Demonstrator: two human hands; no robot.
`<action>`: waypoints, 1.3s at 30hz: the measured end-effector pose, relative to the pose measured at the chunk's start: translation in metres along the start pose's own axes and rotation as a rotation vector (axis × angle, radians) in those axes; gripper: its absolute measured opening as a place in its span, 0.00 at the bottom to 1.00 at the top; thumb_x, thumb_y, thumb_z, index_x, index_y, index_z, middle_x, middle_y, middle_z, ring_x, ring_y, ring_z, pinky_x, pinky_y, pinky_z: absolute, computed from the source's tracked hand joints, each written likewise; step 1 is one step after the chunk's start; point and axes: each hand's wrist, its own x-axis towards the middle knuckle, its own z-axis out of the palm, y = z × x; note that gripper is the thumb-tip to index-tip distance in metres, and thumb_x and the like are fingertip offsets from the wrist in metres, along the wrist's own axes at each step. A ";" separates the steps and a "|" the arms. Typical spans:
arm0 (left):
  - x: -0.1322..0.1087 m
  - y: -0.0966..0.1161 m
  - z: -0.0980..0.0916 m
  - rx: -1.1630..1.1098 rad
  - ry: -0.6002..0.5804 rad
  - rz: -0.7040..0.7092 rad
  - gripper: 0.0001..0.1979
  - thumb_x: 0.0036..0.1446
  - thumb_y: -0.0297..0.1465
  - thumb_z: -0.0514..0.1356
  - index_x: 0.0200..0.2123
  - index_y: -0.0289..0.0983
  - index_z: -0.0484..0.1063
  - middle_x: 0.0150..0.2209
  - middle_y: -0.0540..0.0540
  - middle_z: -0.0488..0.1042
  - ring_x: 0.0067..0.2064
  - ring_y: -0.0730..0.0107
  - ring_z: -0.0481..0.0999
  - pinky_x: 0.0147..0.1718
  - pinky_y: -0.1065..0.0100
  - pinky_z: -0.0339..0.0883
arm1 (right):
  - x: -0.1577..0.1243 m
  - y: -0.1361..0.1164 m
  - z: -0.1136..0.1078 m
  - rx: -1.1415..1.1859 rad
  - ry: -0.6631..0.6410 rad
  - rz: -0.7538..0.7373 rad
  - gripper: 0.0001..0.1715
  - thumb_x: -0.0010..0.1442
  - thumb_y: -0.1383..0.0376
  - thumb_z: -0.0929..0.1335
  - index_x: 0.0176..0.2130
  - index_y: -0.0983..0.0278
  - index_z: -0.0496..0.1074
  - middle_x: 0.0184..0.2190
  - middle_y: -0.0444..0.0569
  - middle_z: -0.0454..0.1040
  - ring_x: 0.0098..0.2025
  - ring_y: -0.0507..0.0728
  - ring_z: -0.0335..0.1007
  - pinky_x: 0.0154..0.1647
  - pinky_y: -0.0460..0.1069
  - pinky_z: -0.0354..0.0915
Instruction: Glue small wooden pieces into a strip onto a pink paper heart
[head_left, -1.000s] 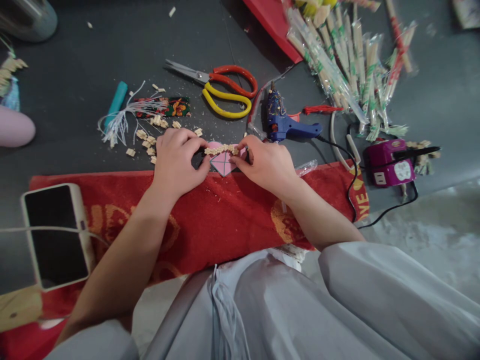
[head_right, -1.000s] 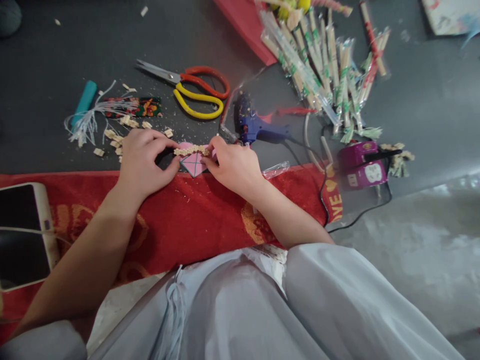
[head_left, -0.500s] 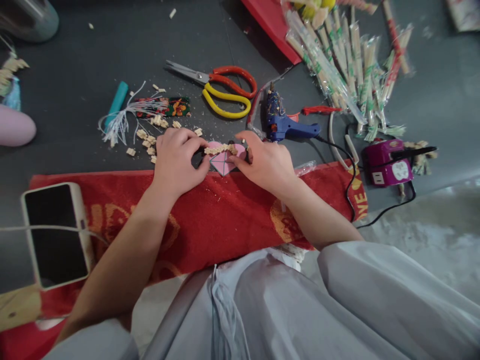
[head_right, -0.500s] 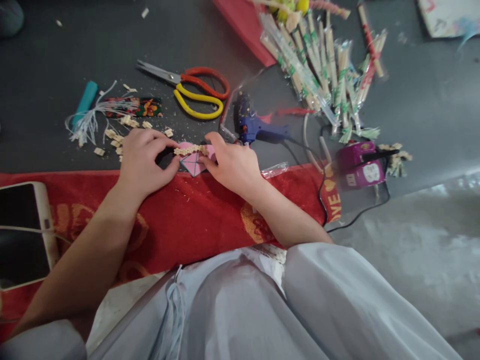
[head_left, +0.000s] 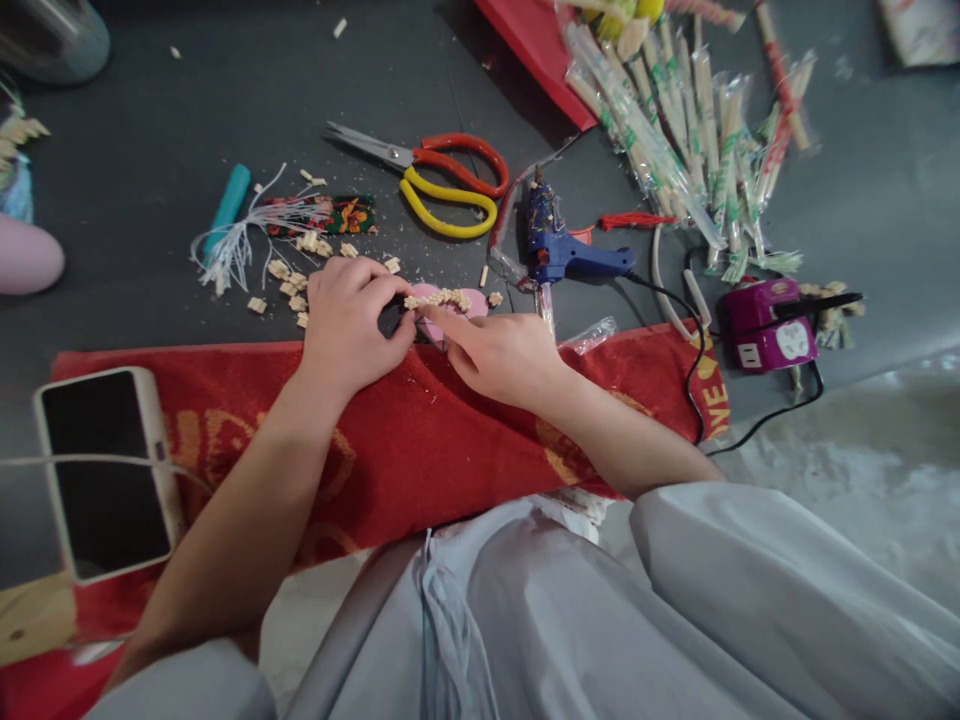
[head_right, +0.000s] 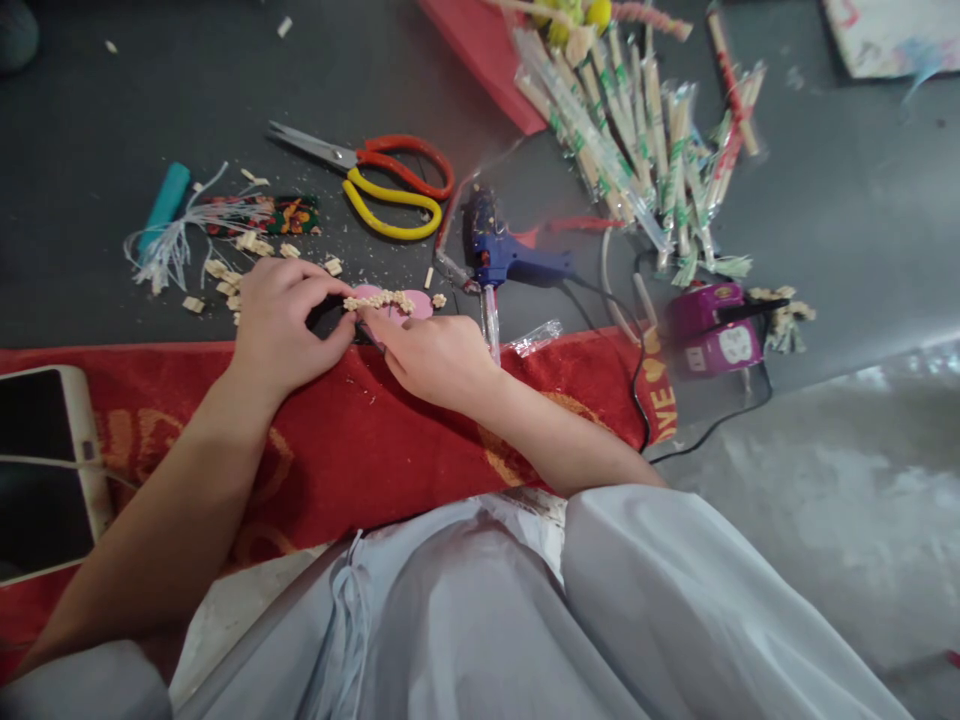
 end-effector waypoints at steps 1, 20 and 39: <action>0.000 0.000 0.000 0.004 0.001 0.001 0.07 0.66 0.36 0.61 0.45 0.45 0.78 0.47 0.41 0.81 0.55 0.40 0.78 0.55 0.39 0.69 | 0.000 0.000 0.000 -0.012 -0.012 -0.003 0.37 0.76 0.67 0.58 0.78 0.54 0.64 0.44 0.54 0.89 0.43 0.58 0.84 0.33 0.53 0.52; 0.000 0.002 -0.002 0.014 -0.039 -0.022 0.05 0.65 0.37 0.62 0.41 0.46 0.77 0.47 0.43 0.81 0.56 0.42 0.78 0.56 0.39 0.69 | -0.001 0.002 -0.004 -0.008 -0.035 0.023 0.39 0.75 0.68 0.57 0.80 0.57 0.60 0.45 0.57 0.89 0.45 0.61 0.85 0.35 0.52 0.57; 0.001 0.003 -0.004 -0.005 -0.039 -0.021 0.04 0.65 0.37 0.62 0.39 0.47 0.76 0.46 0.42 0.81 0.56 0.41 0.78 0.57 0.37 0.68 | -0.002 0.007 -0.011 0.042 -0.029 0.173 0.39 0.75 0.68 0.57 0.80 0.59 0.62 0.57 0.55 0.87 0.49 0.61 0.85 0.38 0.53 0.61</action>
